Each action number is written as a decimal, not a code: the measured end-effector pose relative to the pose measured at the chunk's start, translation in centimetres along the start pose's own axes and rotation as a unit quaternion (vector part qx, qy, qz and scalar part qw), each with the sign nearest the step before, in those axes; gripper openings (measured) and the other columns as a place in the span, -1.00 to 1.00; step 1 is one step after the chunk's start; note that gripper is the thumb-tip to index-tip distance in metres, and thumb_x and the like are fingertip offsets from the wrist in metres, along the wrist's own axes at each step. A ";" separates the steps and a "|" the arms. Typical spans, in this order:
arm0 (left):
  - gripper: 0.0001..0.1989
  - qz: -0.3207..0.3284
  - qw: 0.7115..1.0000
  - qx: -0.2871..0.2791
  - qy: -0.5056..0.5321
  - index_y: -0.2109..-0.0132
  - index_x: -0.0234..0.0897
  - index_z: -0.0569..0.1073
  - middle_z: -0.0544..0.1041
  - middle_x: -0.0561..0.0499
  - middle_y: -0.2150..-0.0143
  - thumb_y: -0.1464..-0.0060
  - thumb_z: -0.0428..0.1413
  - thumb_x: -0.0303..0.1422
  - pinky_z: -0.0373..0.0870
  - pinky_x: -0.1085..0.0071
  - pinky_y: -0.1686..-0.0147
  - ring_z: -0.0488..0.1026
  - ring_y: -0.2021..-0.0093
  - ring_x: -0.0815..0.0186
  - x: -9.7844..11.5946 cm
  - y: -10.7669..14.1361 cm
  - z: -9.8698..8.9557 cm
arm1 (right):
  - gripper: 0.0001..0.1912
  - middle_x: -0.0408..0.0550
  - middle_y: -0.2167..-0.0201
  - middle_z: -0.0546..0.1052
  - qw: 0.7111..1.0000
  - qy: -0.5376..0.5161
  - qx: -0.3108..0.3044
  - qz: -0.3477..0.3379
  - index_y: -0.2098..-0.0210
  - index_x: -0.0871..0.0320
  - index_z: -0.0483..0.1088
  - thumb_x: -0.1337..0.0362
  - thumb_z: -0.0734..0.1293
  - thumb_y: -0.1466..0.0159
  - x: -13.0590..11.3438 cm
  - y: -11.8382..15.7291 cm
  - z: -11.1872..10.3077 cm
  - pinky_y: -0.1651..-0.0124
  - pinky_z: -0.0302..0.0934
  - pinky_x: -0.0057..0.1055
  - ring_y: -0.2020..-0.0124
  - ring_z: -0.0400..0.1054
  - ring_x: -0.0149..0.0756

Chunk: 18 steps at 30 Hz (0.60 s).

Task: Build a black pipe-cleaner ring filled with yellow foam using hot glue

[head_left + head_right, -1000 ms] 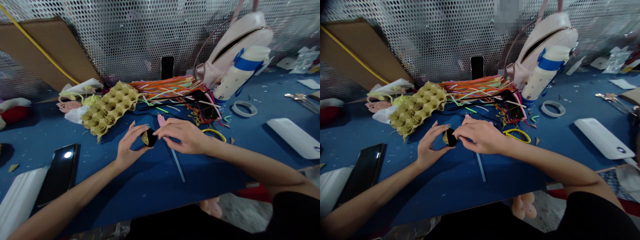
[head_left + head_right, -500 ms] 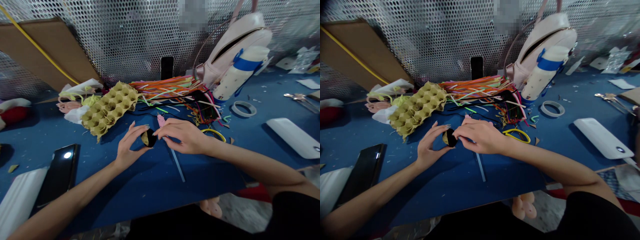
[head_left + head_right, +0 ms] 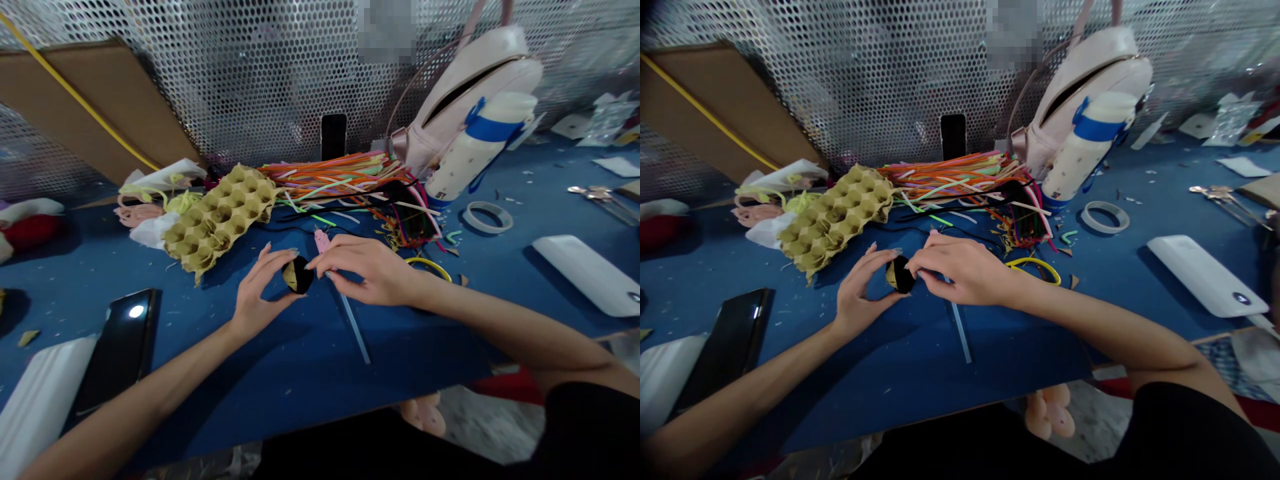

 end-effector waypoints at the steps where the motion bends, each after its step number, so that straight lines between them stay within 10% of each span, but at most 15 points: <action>1: -0.31 -0.001 1.000 -0.002 0.000 -0.30 -0.14 0.42 0.64 -0.14 -0.16 -0.06 0.44 -0.29 0.32 -0.22 -0.41 0.60 -0.18 0.08 0.0 0.0 0.0 | -0.83 -0.01 0.16 0.66 1.000 -0.013 0.005 0.006 0.11 0.14 0.46 0.43 0.23 -0.44 0.1 -0.1 -0.2 -0.03 0.38 -0.28 0.11 0.46 -0.26; 18: -0.27 -0.004 1.000 -0.002 0.003 -0.31 -0.16 0.41 0.63 -0.14 -0.17 -0.03 0.46 -0.30 0.30 -0.21 -0.43 0.59 -0.20 0.06 -0.1 0.1 0.0 | -0.79 -0.03 0.19 0.65 0.999 -0.029 0.038 0.010 0.10 0.15 0.47 0.50 0.26 -0.37 0.3 -0.1 -0.8 0.08 0.37 -0.33 0.17 0.45 -0.26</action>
Point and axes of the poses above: each hand's wrist, its own y-axis away from the middle knuckle, its own z-axis out of the palm, x = y × z, the point moved 7 cm from there along -y, towards the middle knuckle
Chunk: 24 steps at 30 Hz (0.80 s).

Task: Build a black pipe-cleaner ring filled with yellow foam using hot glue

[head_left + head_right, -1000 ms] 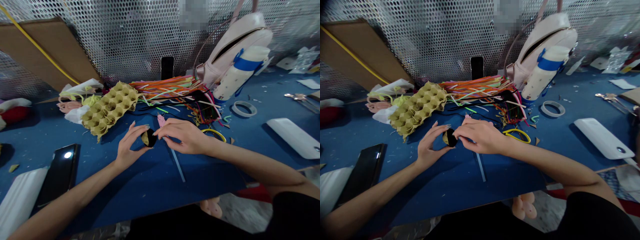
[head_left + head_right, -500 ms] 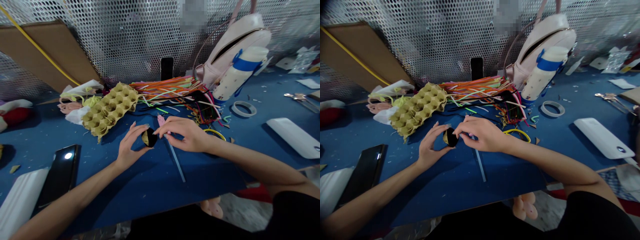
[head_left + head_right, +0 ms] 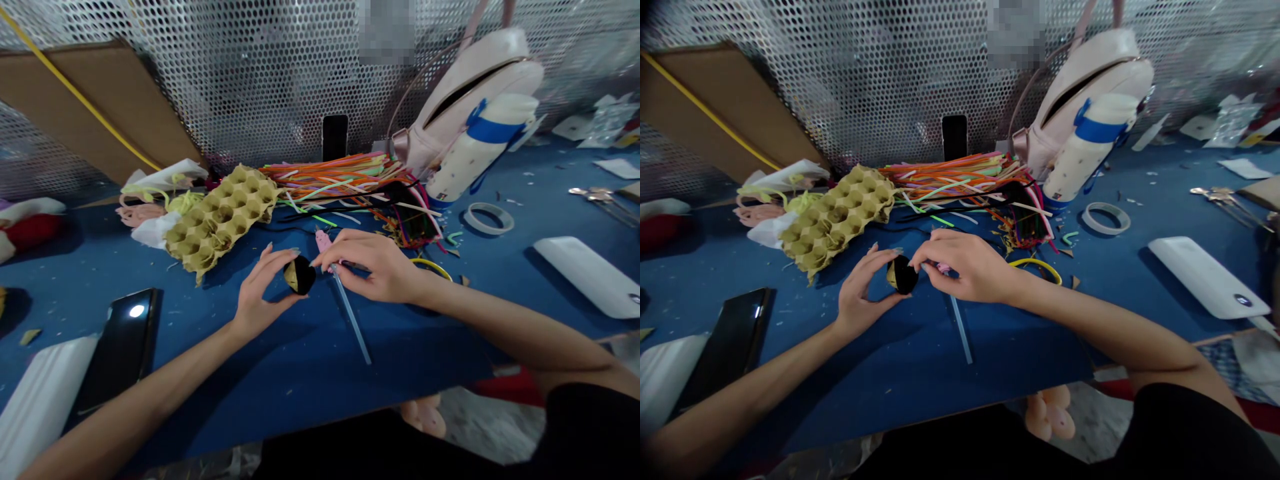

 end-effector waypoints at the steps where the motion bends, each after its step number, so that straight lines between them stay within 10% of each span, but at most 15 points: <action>1: -0.27 0.000 1.000 0.000 0.001 -0.32 -0.15 0.41 0.63 -0.13 -0.17 -0.03 0.46 -0.29 0.30 -0.21 -0.43 0.59 -0.20 0.06 0.0 0.0 0.0 | -0.79 -0.03 0.19 0.66 1.000 0.000 -0.001 0.000 0.10 0.15 0.47 0.49 0.26 -0.37 0.0 0.0 0.0 0.07 0.38 -0.33 0.17 0.45 -0.26; 24: -0.28 0.003 1.000 -0.008 0.001 -0.32 -0.17 0.41 0.62 -0.16 -0.18 -0.05 0.45 -0.30 0.31 -0.20 -0.42 0.58 -0.20 0.06 0.1 -0.1 0.1 | -0.82 -0.02 0.18 0.65 1.000 -0.002 -0.005 -0.009 0.09 0.15 0.46 0.45 0.25 -0.42 -0.1 0.1 0.3 0.01 0.38 -0.31 0.14 0.44 -0.27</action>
Point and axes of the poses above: each hand's wrist, its own y-axis away from the middle knuckle, its own z-axis out of the palm, x = y × z, the point moved 7 cm from there along -y, towards the middle knuckle
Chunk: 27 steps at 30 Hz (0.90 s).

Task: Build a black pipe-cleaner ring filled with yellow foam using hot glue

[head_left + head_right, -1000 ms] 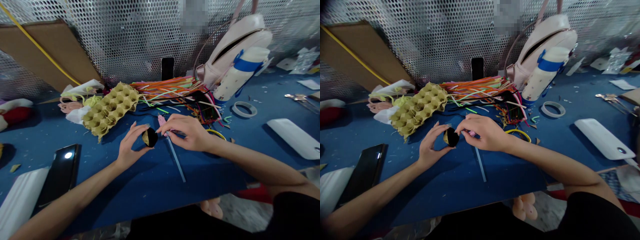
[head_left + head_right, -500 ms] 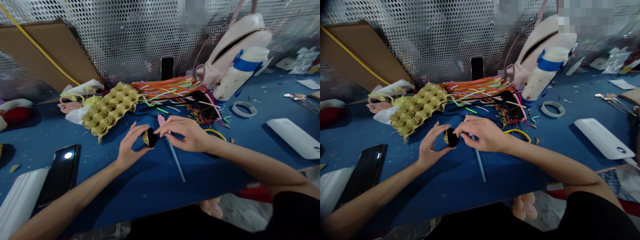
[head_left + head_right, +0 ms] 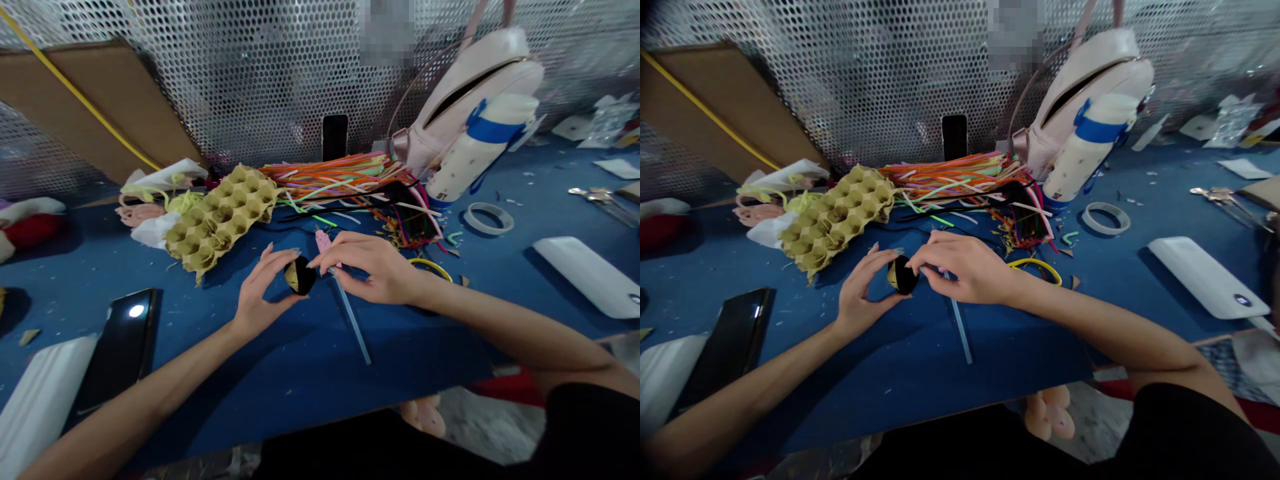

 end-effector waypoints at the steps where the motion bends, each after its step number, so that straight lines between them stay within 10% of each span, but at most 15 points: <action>1: -0.28 0.000 1.000 0.000 0.000 -0.32 -0.17 0.41 0.62 -0.16 -0.17 -0.05 0.45 -0.30 0.31 -0.20 -0.42 0.59 -0.20 0.06 0.0 0.0 0.0 | -0.82 -0.02 0.18 0.65 1.000 -0.001 0.002 -0.001 0.09 0.15 0.46 0.45 0.25 -0.42 0.0 0.0 0.0 0.00 0.38 -0.31 0.14 0.44 -0.27; 27: -0.29 -0.005 1.000 0.008 0.000 -0.31 -0.11 0.42 0.64 -0.12 -0.16 -0.06 0.44 -0.26 0.31 -0.24 -0.42 0.60 -0.17 0.06 -0.1 0.1 0.0 | -0.82 -0.02 0.17 0.66 1.000 -0.001 -0.015 0.003 0.11 0.14 0.47 0.45 0.25 -0.42 -0.3 -0.2 -0.1 0.00 0.39 -0.30 0.13 0.46 -0.26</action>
Point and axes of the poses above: each hand's wrist, its own y-axis away from the middle knuckle, its own z-axis out of the palm, x = y × z, the point moved 7 cm from there along -y, towards the middle knuckle
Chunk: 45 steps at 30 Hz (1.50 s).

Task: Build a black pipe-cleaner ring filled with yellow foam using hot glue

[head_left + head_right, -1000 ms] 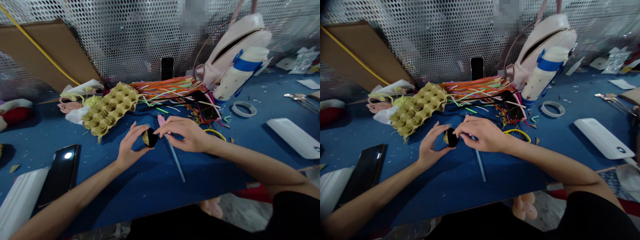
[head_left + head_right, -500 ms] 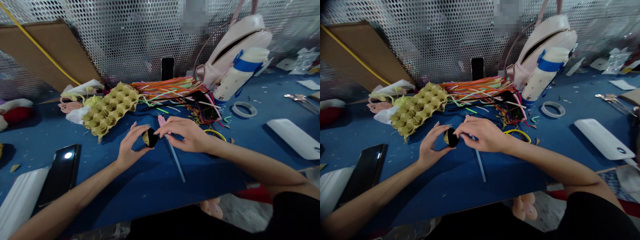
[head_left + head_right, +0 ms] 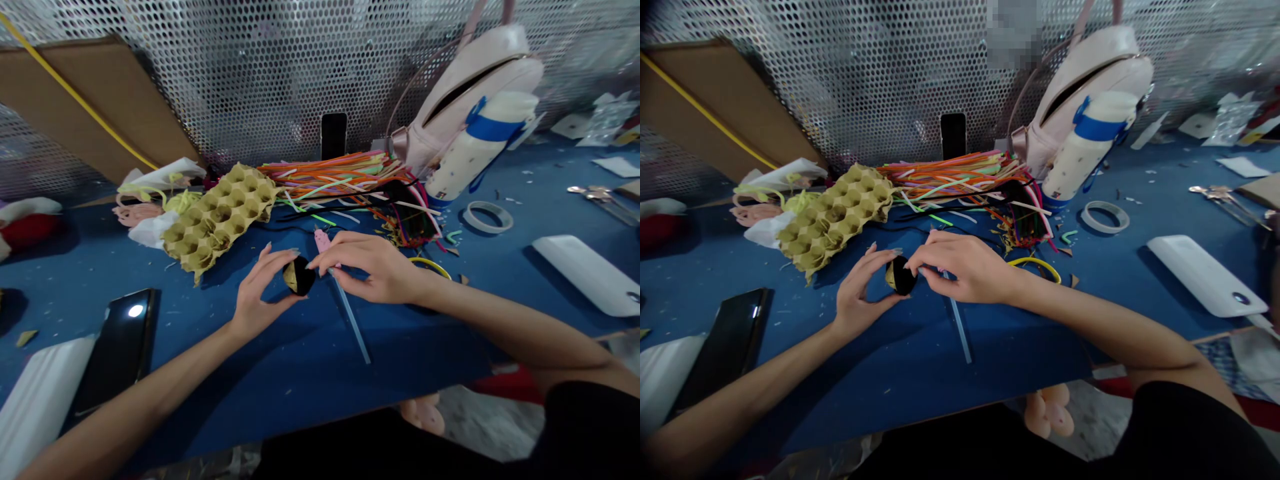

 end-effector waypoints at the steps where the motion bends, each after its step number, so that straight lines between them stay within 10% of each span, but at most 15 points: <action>1: -0.29 -0.001 1.000 -0.002 0.001 -0.31 -0.11 0.42 0.63 -0.12 -0.17 -0.05 0.44 -0.25 0.30 -0.24 -0.42 0.60 -0.18 0.06 0.0 0.0 0.0 | -0.81 -0.03 0.18 0.66 1.000 -0.006 0.012 0.002 0.11 0.14 0.47 0.46 0.25 -0.41 -0.1 -0.1 -0.3 0.04 0.39 -0.32 0.15 0.45 -0.27; 45: -0.22 0.060 0.997 -0.040 0.024 -0.38 -0.15 0.36 0.62 -0.21 -0.20 -0.07 0.44 -0.26 0.26 -0.22 -0.44 0.59 -0.21 0.05 1.1 0.1 0.5 | -0.91 -0.08 0.22 0.59 0.995 0.081 0.051 0.028 0.12 0.11 0.40 0.41 0.36 -0.43 1.5 0.4 0.1 0.17 0.28 -0.39 0.16 0.38 -0.27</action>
Point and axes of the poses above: each hand's wrist, its own y-axis away from the middle knuckle, its own z-axis out of the palm, x = y × z, the point moved 7 cm from there along -y, towards the middle knuckle
